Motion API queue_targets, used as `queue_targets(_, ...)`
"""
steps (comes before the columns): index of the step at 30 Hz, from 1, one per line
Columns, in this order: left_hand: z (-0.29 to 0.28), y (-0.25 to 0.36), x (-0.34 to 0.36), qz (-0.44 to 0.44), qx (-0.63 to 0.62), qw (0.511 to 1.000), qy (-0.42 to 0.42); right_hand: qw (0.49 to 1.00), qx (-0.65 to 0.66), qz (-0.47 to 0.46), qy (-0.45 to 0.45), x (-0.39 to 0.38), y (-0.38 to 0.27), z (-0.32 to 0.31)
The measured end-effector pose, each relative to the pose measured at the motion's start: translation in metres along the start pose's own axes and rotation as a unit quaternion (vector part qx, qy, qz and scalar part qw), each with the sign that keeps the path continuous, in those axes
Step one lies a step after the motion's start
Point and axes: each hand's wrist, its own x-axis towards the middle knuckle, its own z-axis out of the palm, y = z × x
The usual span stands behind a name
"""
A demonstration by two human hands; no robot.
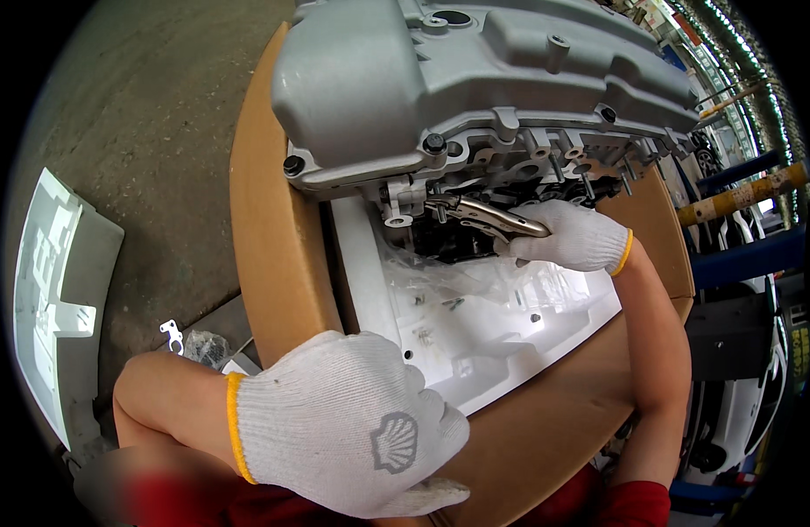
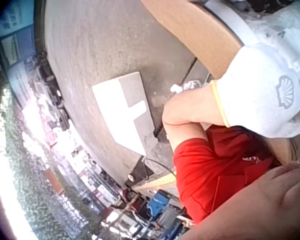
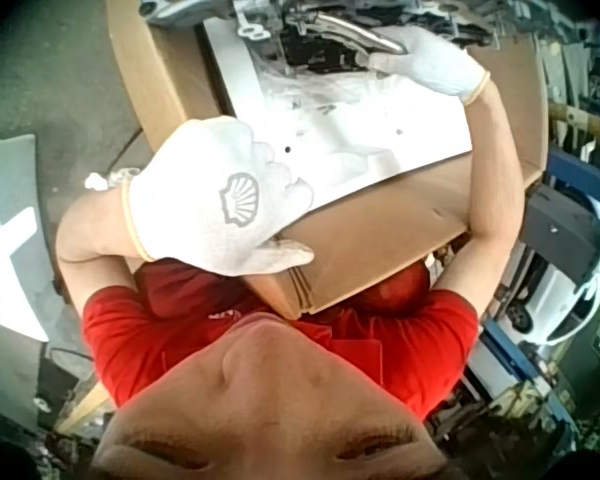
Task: The person uses locking pliers to remove a bolt from a car engine block resting in a cardboard box. They then pick up a metal gasket from the floor and place it onto the engine surface.
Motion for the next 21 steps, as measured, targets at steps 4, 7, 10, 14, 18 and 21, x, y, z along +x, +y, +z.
queue_targets(4,0.002,-0.001,0.001,0.009,-0.011,1.0,0.028,1.0,-0.024,-0.005,-0.002,-0.003,-0.006,-0.005)
queue_targets(7,0.001,0.0,0.001,-0.012,-0.018,1.0,-0.009,0.999,0.032,0.009,-0.006,0.006,0.001,0.005)
queue_targets(10,0.0,-0.001,0.002,0.004,-0.007,1.0,-0.002,0.99,0.14,-0.005,-0.012,0.027,0.012,0.033)
queue_targets(14,-0.001,0.0,0.002,-0.001,-0.01,1.0,-0.004,0.979,0.205,-0.009,-0.01,0.027,0.022,0.036)
queue_targets(18,0.001,-0.001,0.002,0.006,-0.016,1.0,-0.001,0.999,0.036,-0.024,-0.001,0.004,0.011,0.003)
queue_targets(21,0.003,-0.002,0.001,0.013,-0.012,1.0,0.017,0.999,-0.017,-0.044,0.004,-0.004,0.001,-0.008)
